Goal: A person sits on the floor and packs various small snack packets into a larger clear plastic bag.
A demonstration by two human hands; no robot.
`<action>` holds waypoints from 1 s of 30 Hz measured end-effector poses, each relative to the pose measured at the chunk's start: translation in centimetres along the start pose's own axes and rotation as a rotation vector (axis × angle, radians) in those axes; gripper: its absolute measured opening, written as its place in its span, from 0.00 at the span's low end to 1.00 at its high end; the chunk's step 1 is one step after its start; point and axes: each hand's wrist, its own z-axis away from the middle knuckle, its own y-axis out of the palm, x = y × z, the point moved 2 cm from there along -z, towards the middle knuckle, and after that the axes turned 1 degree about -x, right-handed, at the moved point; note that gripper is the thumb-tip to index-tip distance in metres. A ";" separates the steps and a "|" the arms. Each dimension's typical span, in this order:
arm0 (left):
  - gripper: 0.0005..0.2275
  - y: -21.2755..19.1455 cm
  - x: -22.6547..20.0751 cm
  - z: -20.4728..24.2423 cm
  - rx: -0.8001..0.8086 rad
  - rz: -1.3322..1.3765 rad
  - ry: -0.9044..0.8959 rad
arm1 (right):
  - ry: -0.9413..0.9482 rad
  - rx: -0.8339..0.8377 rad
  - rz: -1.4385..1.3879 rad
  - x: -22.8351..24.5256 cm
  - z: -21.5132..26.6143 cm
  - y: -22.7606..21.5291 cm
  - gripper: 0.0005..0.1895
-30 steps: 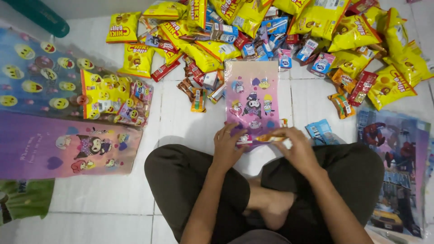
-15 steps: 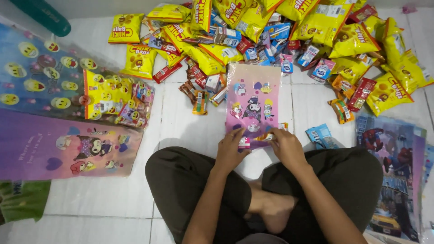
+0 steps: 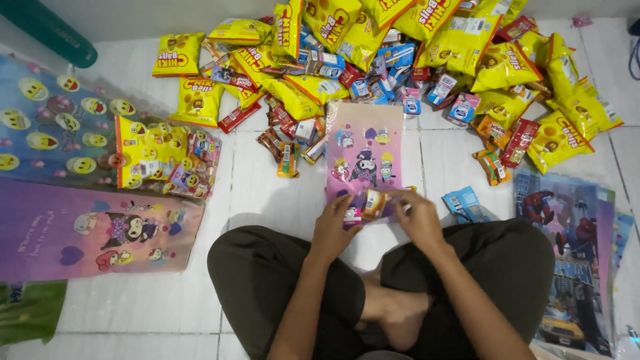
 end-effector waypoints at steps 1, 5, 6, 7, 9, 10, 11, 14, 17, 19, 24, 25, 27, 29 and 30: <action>0.34 -0.1 -0.1 0.0 -0.002 0.000 0.004 | 0.026 -0.083 -0.041 -0.9 -0.5 -0.5 0.12; 0.32 -1.0 -0.9 0.1 0.003 0.033 0.008 | 0.022 -0.215 0.106 -9.1 -2.8 0.5 0.21; 0.32 -0.9 -0.9 0.2 0.003 0.032 0.014 | 0.022 -0.221 0.107 -9.8 -2.8 0.9 0.21; 0.32 -0.8 -0.8 0.2 0.000 0.032 0.017 | 0.070 -0.124 0.148 -10.6 -3.0 1.6 0.23; 0.32 -0.9 -1.0 0.2 -0.005 0.030 0.024 | 0.117 -0.031 0.189 -12.1 -3.1 3.0 0.26; 0.32 -1.1 -1.2 0.2 -0.005 0.033 0.021 | 0.093 0.012 0.247 -12.9 -3.2 3.9 0.24; 0.31 -1.3 -1.3 0.2 -0.004 0.036 0.017 | 0.069 0.056 0.305 -13.7 -3.3 4.9 0.24; 0.30 -1.4 -1.5 0.3 0.012 0.079 -0.018 | 0.116 0.049 0.199 -12.9 -3.6 4.5 0.22; 0.29 -1.5 -1.5 0.2 0.033 0.093 -0.027 | 0.221 0.080 0.283 -15.2 -3.4 4.8 0.25; 0.28 -1.8 -1.8 0.3 0.034 0.110 -0.028 | 0.306 0.066 0.224 -16.2 -3.3 4.2 0.26; 0.29 -1.0 -1.0 0.1 0.011 0.102 -0.003 | 0.522 -0.054 0.056 -26.6 -3.7 5.5 0.27; 0.29 -0.9 -0.9 0.2 -0.002 0.118 0.007 | 0.528 -0.070 0.057 -26.5 -3.8 4.8 0.26; 0.29 -1.1 -1.0 0.3 -0.019 0.134 0.018 | 0.529 -0.088 0.059 -24.2 -3.6 2.8 0.25; 0.27 -1.2 -1.2 0.4 -0.006 0.176 -0.012 | 0.525 -0.181 -0.042 -20.0 -3.0 -0.1 0.13; 0.27 -1.1 -1.0 0.4 -0.007 0.178 -0.012 | 0.524 -0.181 -0.041 -18.9 -3.3 -0.9 0.13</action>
